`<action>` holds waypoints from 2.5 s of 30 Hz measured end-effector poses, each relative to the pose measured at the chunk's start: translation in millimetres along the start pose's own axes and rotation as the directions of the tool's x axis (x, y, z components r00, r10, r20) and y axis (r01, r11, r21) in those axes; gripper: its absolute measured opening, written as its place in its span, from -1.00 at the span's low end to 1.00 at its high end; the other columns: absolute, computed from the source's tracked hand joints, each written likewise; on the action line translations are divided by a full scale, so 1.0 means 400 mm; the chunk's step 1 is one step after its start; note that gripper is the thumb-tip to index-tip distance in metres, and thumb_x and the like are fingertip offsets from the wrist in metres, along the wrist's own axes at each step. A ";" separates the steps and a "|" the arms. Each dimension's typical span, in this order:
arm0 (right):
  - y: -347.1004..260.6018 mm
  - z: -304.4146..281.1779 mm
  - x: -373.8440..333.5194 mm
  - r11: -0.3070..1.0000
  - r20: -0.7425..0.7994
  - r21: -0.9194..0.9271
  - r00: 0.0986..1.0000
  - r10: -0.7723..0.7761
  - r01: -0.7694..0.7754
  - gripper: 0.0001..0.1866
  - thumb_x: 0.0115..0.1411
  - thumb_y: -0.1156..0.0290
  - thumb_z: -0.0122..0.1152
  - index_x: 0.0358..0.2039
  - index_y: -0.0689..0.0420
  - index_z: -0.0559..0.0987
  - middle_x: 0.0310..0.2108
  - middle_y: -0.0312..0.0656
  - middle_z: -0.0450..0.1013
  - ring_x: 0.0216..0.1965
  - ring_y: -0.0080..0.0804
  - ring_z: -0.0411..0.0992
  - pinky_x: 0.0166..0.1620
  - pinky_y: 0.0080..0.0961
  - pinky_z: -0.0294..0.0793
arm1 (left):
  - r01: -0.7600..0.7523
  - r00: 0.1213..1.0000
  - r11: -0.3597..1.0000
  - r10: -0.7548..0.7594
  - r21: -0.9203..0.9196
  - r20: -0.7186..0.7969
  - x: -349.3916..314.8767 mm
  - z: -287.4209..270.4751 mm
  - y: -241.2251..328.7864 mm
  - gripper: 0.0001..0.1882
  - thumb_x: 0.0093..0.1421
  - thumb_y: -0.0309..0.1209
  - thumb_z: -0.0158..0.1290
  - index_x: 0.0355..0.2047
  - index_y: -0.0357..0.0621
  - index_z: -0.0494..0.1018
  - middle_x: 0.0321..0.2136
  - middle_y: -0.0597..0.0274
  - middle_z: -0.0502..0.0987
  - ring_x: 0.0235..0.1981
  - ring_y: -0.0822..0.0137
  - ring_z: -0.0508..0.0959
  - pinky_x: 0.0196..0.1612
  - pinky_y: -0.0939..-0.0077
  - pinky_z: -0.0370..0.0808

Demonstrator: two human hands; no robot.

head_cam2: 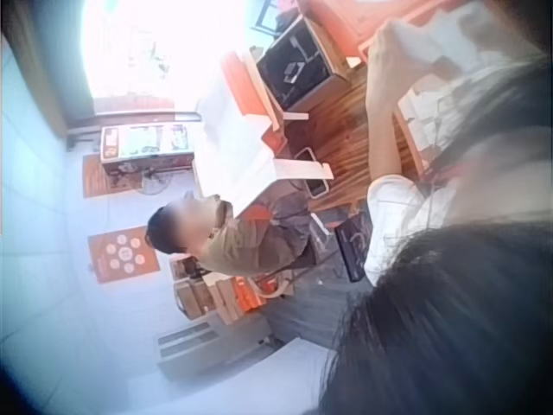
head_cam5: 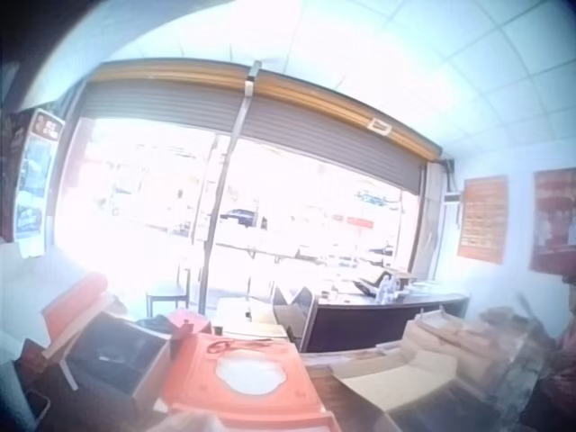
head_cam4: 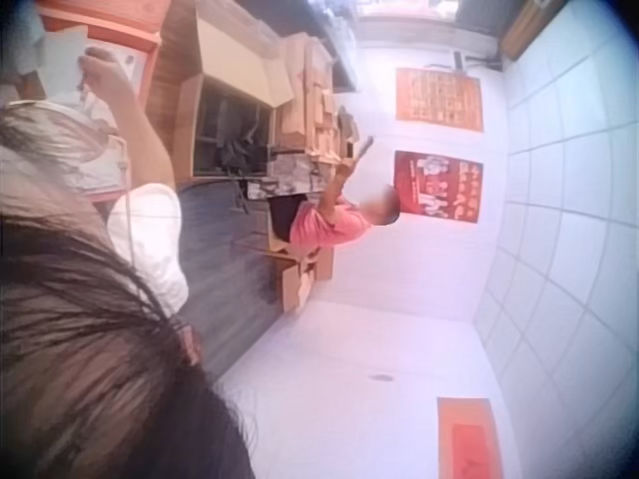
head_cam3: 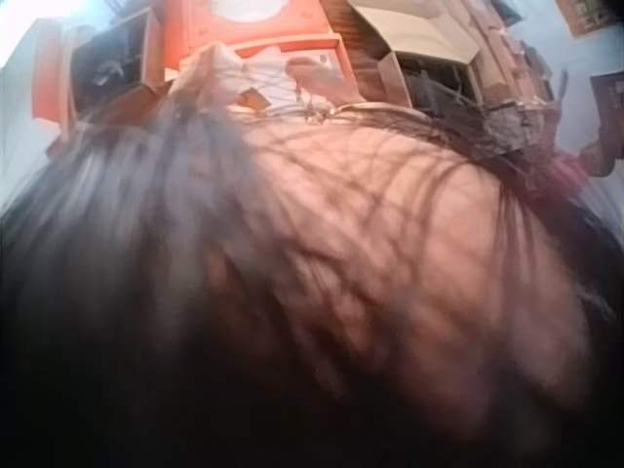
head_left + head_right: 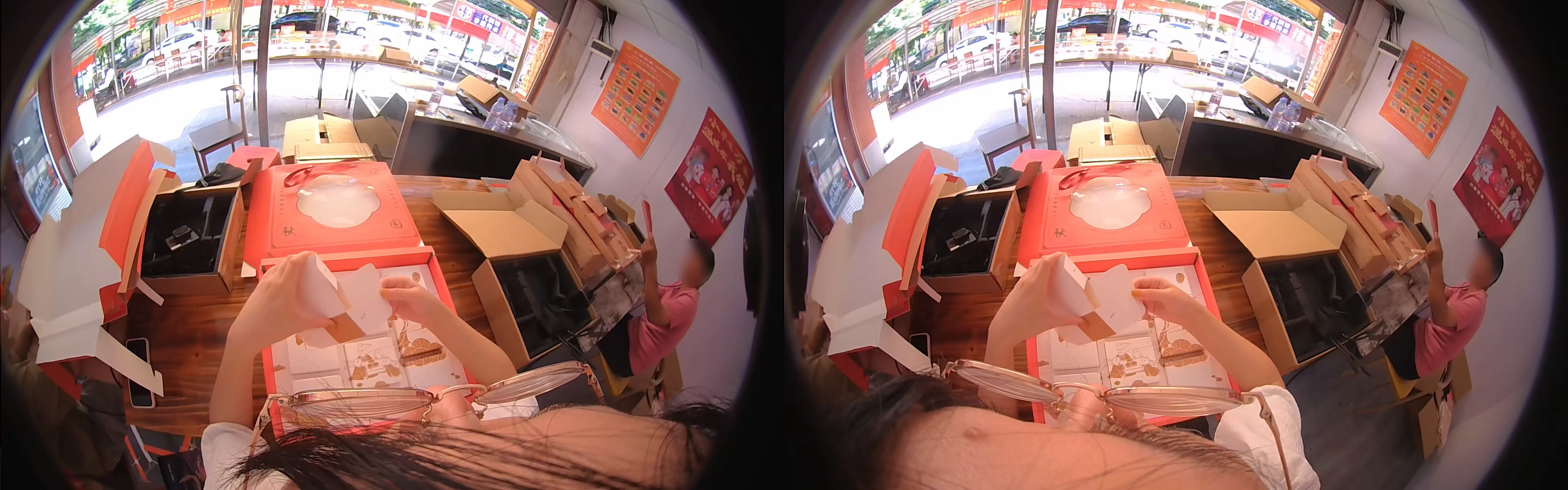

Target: The person assembles small white paper boxes by folding the flaps and tucking them into place. They handle the boxes one at a time, picking them up from a larger red box and placing the finished boxes back inside.

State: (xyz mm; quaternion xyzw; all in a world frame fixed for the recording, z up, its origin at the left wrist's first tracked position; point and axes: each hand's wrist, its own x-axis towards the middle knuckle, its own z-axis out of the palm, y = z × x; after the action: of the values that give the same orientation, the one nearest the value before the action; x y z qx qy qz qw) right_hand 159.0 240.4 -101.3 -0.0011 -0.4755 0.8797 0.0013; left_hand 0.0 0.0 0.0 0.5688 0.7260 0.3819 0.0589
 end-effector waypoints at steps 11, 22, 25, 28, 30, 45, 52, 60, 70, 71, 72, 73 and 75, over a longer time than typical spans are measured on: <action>0.021 0.001 0.013 0.978 -0.064 -0.207 0.998 -0.026 0.012 -0.87 0.20 0.53 0.08 -0.25 0.24 0.53 -0.35 -0.31 0.48 -0.34 -0.63 0.44 -0.27 -0.68 0.41 | 0.067 0.984 0.998 -0.062 0.021 -0.167 0.010 0.020 -0.003 -0.64 -0.02 -0.16 0.24 -0.40 -0.18 0.44 -0.48 0.12 0.53 -0.44 0.15 0.55 -0.32 0.34 0.47; -0.002 0.044 0.004 0.906 -0.091 -0.421 0.996 0.005 -0.043 -0.87 0.20 0.50 0.11 -0.29 0.26 0.58 -0.41 -0.37 0.49 -0.39 -0.71 0.39 -0.34 -0.74 0.37 | 0.105 0.955 0.992 -0.119 -0.068 -0.272 0.015 0.047 -0.011 -0.74 0.01 -0.23 0.24 -0.49 -0.15 0.47 -0.75 0.25 0.38 -0.71 0.43 0.41 -0.62 0.57 0.32; -0.011 0.064 0.002 0.892 -0.106 -0.446 0.994 0.031 -0.075 -0.86 0.21 0.48 0.09 -0.28 0.25 0.56 -0.42 -0.37 0.48 -0.43 -0.71 0.38 -0.38 -0.73 0.35 | 0.110 0.945 0.983 -0.149 -0.145 -0.291 0.016 0.053 -0.002 -0.82 0.00 -0.35 0.24 -0.46 -0.14 0.49 -0.77 0.32 0.30 -0.72 0.48 0.32 -0.63 0.59 0.25; -0.005 0.071 0.009 0.867 -0.089 -0.498 0.996 -0.020 -0.027 -0.83 0.21 0.42 0.11 -0.22 0.21 0.50 -0.49 -0.37 0.43 -0.51 -0.69 0.34 -0.47 -0.73 0.32 | 0.071 0.943 0.989 -0.110 -0.133 -0.314 0.015 0.063 -0.012 -0.83 0.03 -0.38 0.21 -0.38 -0.12 0.48 -0.79 0.31 0.23 -0.74 0.46 0.27 -0.65 0.55 0.22; 0.018 0.073 0.023 0.778 -0.113 -0.620 0.970 -0.214 0.100 -0.79 0.20 0.39 0.14 -0.17 0.18 0.45 -0.53 -0.38 0.39 -0.55 -0.68 0.32 -0.51 -0.72 0.30 | 0.041 0.936 0.995 -0.071 -0.094 -0.344 0.016 0.068 -0.018 -0.82 0.06 -0.39 0.19 -0.32 -0.11 0.46 -0.79 0.28 0.20 -0.76 0.43 0.26 -0.66 0.53 0.23; 0.064 0.153 -0.006 0.070 0.187 -0.964 0.843 -0.504 0.256 -0.66 0.00 0.45 0.36 -0.23 0.12 0.42 -0.76 -0.31 0.24 -0.76 -0.58 0.25 -0.66 -0.61 0.23 | 0.033 0.884 0.999 -0.022 0.015 -0.468 0.011 0.061 -0.016 -0.78 0.09 -0.43 0.14 -0.23 -0.09 0.46 -0.80 0.24 0.18 -0.77 0.35 0.27 -0.64 0.46 0.25; 0.062 0.158 -0.008 0.065 0.181 -0.958 0.765 -0.618 0.280 -0.70 -0.01 0.51 0.37 -0.39 0.12 0.36 -0.79 -0.32 0.20 -0.78 -0.64 0.19 -0.70 -0.65 0.11 | 0.017 0.857 0.997 -0.054 -0.076 -0.513 0.011 0.067 -0.022 -0.68 0.03 -0.48 0.20 -0.16 -0.07 0.47 -0.81 0.33 0.17 -0.77 0.54 0.16 -0.67 0.59 0.13; 0.050 0.180 0.000 0.316 -0.101 -0.923 0.651 -0.752 0.221 -0.60 0.02 0.46 0.37 -0.31 0.12 0.26 -0.70 -0.38 0.27 -0.67 -0.75 0.21 -0.64 -0.74 0.19 | 0.011 0.871 0.932 -0.187 -0.363 -0.454 0.014 0.061 -0.026 -0.71 0.07 -0.53 0.17 -0.16 -0.18 0.46 -0.77 0.53 0.17 -0.70 0.72 0.13 -0.64 0.74 0.04; 0.044 0.147 -0.003 0.508 -0.020 -0.861 0.998 -0.068 0.017 -0.73 0.21 0.31 0.15 -0.13 0.17 0.50 -0.65 -0.35 0.34 -0.67 -0.70 0.28 -0.60 -0.69 0.25 | -0.070 0.888 0.805 -0.219 -0.589 -0.405 0.026 0.081 -0.056 -0.80 0.20 -0.46 0.05 -0.15 -0.17 0.43 -0.73 0.53 0.12 -0.66 0.68 0.10 -0.58 0.73 0.04; 0.042 0.156 -0.005 0.546 0.012 -0.835 0.995 -0.097 0.063 -0.76 0.23 0.31 0.12 -0.17 0.18 0.52 -0.66 -0.36 0.34 -0.67 -0.69 0.27 -0.60 -0.69 0.24 | -0.074 0.893 0.801 -0.211 -0.594 -0.396 0.027 0.082 -0.058 -0.79 0.21 -0.46 0.04 -0.13 -0.17 0.41 -0.73 0.53 0.11 -0.66 0.68 0.10 -0.58 0.73 0.04; 0.042 0.160 -0.007 0.582 0.042 -0.806 0.991 -0.127 0.108 -0.78 0.25 0.31 0.10 -0.21 0.18 0.54 -0.66 -0.36 0.33 -0.68 -0.69 0.26 -0.60 -0.69 0.24 | -0.057 0.911 0.785 -0.212 -0.617 -0.353 0.027 0.079 -0.058 -0.75 0.20 -0.45 0.05 -0.11 -0.17 0.40 -0.70 0.51 0.18 -0.64 0.68 0.16 -0.56 0.73 0.10; 0.045 0.154 -0.007 0.638 -0.007 -0.766 0.992 -0.127 0.076 -0.78 0.26 0.31 0.08 -0.21 0.18 0.54 -0.66 -0.37 0.33 -0.68 -0.69 0.26 -0.60 -0.70 0.23 | -0.038 0.927 0.768 -0.211 -0.639 -0.309 0.028 0.071 -0.057 -0.72 0.20 -0.44 0.06 -0.08 -0.17 0.38 -0.68 0.49 0.25 -0.62 0.67 0.23 -0.54 0.73 0.15; 0.051 0.135 -0.008 0.740 -0.102 -0.672 0.988 -0.116 0.018 -0.78 0.27 0.32 0.06 -0.22 0.18 0.53 -0.65 -0.39 0.34 -0.68 -0.69 0.25 -0.60 -0.71 0.22 | -0.013 0.947 0.749 -0.204 -0.662 -0.249 0.029 0.071 -0.052 -0.65 0.18 -0.41 0.08 -0.03 -0.17 0.34 -0.58 0.40 0.38 -0.52 0.61 0.36 -0.46 0.68 0.28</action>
State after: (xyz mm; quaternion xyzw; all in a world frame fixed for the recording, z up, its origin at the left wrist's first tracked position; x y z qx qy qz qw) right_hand 161.9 184.1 -88.8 -0.0446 -0.7578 0.6477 0.0650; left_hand -5.4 22.7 -29.0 0.4073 0.5745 0.6915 0.1610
